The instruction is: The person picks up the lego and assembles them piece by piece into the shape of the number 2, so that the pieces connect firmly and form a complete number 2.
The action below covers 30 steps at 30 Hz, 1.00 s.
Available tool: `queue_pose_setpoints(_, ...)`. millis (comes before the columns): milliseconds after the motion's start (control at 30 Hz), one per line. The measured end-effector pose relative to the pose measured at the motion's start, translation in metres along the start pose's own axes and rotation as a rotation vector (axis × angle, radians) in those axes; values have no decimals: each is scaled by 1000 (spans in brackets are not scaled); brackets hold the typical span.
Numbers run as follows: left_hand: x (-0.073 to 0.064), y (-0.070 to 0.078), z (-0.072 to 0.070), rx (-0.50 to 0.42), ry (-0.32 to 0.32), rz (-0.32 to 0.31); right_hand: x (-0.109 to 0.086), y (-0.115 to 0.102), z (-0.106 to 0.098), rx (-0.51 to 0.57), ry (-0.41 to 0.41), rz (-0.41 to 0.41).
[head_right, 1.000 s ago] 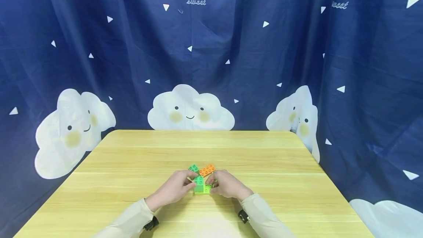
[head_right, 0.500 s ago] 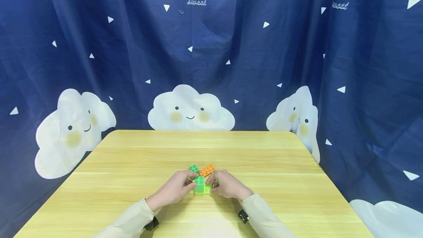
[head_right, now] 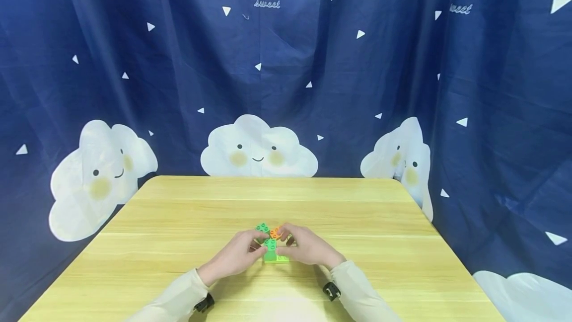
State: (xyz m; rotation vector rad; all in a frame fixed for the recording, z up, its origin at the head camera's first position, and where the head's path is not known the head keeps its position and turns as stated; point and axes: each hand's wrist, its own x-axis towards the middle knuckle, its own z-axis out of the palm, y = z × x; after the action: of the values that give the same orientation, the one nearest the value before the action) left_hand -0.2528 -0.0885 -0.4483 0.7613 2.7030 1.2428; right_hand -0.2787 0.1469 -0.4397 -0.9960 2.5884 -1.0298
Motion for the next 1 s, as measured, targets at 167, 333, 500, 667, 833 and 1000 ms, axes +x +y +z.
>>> queue_pose_setpoints(167, 1, -3, -1, -12, 20, 13, 2, -3, 3, 50, 24, -15)
queue_pose_setpoints(333, 1, -3, -2, -14, 27, 19, 4, -5, 6, 62, 38, -25)
queue_pose_setpoints(500, 2, -3, -1, -14, 20, 8, 4, -3, 8, 57, 33, -22)
queue_pose_setpoints(667, 2, -4, 0, -16, 20, 8, 6, -1, 10, 56, 33, -35)
queue_pose_setpoints(833, 1, -4, 0, -17, 18, 5, 5, -1, 11, 52, 32, -30)
queue_pose_setpoints(1000, 1, -3, 0, -19, 18, 8, 4, -2, 10, 49, 25, -8)
